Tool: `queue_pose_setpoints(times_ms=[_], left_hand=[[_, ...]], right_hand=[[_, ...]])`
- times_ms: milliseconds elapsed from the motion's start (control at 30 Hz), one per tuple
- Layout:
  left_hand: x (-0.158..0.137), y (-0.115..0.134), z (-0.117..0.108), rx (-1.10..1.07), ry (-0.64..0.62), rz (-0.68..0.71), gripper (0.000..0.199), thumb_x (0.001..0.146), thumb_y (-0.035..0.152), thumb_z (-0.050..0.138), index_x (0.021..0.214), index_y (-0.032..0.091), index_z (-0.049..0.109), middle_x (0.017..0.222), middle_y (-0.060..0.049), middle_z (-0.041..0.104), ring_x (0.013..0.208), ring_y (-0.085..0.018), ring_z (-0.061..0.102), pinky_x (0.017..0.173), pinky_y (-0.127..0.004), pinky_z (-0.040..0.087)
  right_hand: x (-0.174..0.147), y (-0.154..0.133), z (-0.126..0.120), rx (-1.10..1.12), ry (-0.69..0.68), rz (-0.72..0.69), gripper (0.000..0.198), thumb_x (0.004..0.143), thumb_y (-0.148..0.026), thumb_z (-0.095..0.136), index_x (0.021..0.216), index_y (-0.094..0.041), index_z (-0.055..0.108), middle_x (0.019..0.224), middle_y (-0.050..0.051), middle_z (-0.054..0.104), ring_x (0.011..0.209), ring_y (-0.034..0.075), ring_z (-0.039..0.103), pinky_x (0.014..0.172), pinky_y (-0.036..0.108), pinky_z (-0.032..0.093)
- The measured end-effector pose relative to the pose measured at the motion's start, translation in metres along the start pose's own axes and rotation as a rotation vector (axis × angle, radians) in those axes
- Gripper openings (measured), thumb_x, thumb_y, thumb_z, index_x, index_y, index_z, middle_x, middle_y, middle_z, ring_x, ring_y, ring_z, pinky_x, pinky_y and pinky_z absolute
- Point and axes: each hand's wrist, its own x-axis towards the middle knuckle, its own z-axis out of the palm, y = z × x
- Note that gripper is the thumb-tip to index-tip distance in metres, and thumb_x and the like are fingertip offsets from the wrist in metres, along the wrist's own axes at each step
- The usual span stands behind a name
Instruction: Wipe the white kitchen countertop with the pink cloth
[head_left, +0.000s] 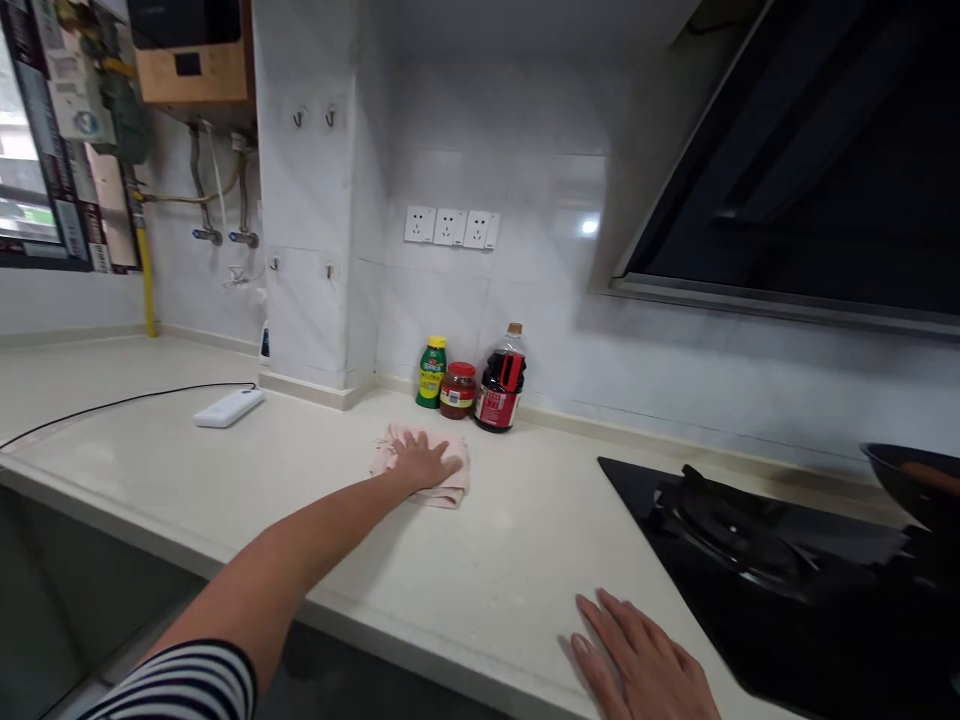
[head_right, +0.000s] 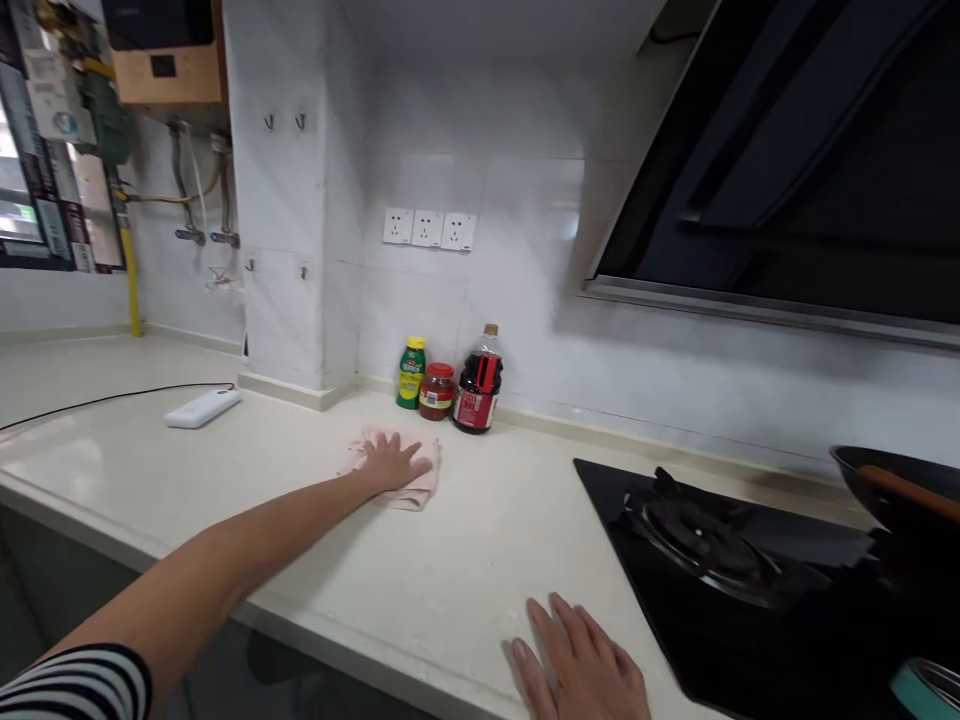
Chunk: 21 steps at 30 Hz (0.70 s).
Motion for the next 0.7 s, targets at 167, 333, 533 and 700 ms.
queue_pose_setpoints(times_ms=[167, 333, 533, 700], left_hand=[[-0.023, 0.115, 0.026, -0.060, -0.086, 0.300, 0.086, 0.085, 0.084, 0.025, 0.157, 0.037, 0.030, 0.169, -0.010, 0.013, 0.151, -0.050, 0.002, 0.113, -0.073, -0.001], [-0.086, 0.168, 0.045, -0.098, -0.149, 0.607, 0.081, 0.084, 0.084, 0.031, 0.154, 0.044, 0.033, 0.169, -0.004, 0.015, 0.153, -0.044, 0.003, 0.117, -0.068, 0.001], [-0.151, 0.132, 0.030, -0.105, -0.265, 0.800, 0.073, 0.091, 0.075, 0.030, 0.155, 0.040, 0.033, 0.170, -0.007, 0.012, 0.154, -0.041, 0.001, 0.116, -0.071, 0.004], [-0.202, 0.057, 0.013, -0.140, -0.247, 0.920, 0.066, 0.093, 0.067, 0.043, 0.153, 0.041, 0.037, 0.169, -0.009, 0.014, 0.154, -0.041, 0.005, 0.114, -0.073, 0.011]], right_hand=[[0.002, -0.012, -0.016, -0.017, 0.090, -0.013, 0.050, 0.098, -0.062, 0.035, 0.135, -0.039, 0.058, 0.143, -0.001, 0.056, 0.132, 0.028, 0.051, 0.099, 0.049, 0.051], [0.000, -0.017, -0.016, 0.076, 0.209, 0.081, 0.053, 0.098, -0.063, 0.027, 0.123, -0.027, 0.058, 0.140, 0.008, 0.055, 0.130, 0.027, 0.050, 0.099, 0.049, 0.047], [-0.003, -0.005, -0.004, 0.098, 0.264, 0.110, 0.060, 0.099, -0.058, 0.021, 0.137, -0.019, 0.048, 0.143, 0.013, 0.050, 0.141, 0.029, 0.038, 0.112, 0.052, 0.039], [-0.008, 0.009, 0.002, 0.098, 0.127, -0.027, 0.054, 0.096, -0.044, 0.021, 0.133, -0.033, 0.059, 0.137, 0.000, 0.060, 0.132, 0.024, 0.051, 0.106, 0.043, 0.050]])
